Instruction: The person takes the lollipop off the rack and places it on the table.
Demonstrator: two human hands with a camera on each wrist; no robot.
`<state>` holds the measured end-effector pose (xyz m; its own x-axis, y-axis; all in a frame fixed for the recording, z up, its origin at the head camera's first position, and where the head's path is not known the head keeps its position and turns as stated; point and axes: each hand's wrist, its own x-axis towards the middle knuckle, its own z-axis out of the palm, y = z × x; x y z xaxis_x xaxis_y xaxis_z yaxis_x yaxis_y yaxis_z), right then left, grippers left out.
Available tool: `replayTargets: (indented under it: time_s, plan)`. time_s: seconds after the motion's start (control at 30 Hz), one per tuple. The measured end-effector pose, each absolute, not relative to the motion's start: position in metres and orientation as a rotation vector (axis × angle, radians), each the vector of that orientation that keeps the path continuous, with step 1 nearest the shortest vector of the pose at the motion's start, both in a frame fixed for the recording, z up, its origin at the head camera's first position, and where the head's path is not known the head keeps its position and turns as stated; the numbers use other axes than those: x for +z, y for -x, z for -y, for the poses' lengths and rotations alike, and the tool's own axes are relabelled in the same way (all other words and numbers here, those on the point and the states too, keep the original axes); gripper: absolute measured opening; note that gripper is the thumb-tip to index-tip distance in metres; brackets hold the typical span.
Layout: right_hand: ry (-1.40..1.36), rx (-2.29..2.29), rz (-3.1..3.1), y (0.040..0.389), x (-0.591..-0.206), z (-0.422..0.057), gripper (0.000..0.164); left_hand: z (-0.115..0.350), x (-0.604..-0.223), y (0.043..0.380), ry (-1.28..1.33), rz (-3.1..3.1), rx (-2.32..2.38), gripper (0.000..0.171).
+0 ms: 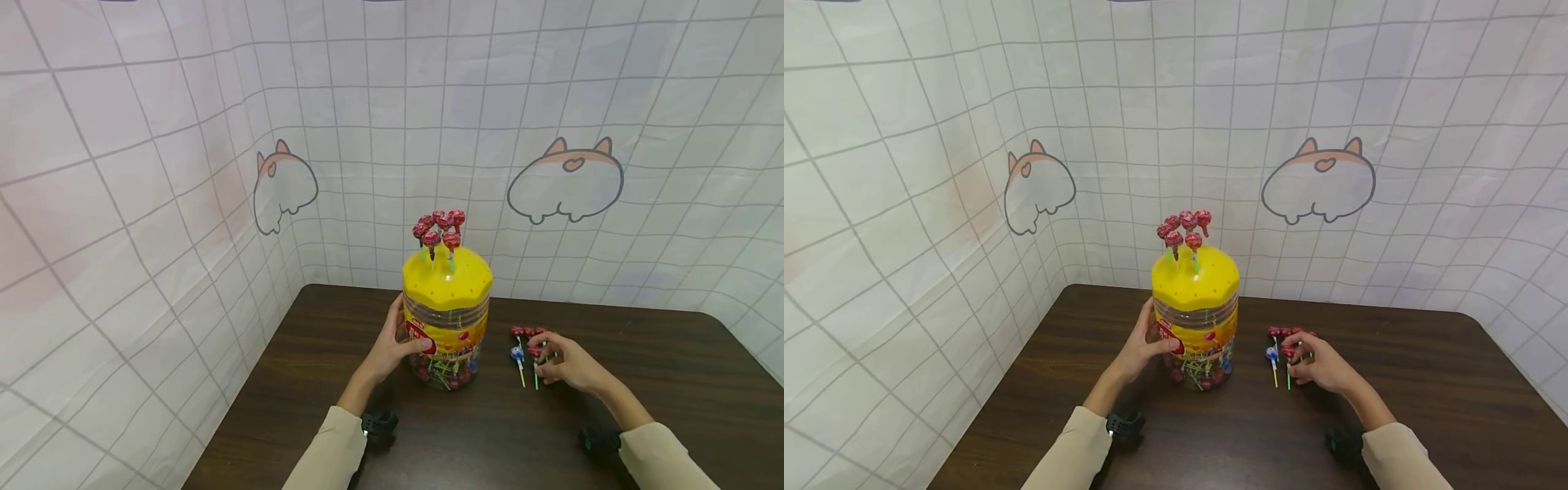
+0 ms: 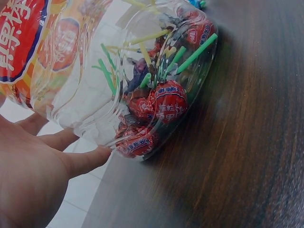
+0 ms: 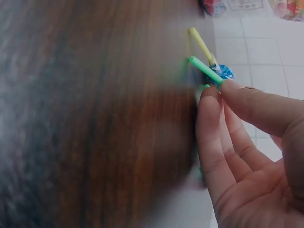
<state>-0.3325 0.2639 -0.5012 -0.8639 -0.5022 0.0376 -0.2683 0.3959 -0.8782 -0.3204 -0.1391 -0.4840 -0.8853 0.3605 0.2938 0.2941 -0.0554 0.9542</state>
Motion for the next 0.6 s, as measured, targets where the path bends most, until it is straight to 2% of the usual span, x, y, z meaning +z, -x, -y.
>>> replayTargets:
  time_s: [0.6]
  plan:
    - [0.637,-1.198,-2.551,0.3377,-0.4971,-0.2612,0.036,0.1393,-0.4848,0.3214,-0.73,-2.122,2.122,0.096]
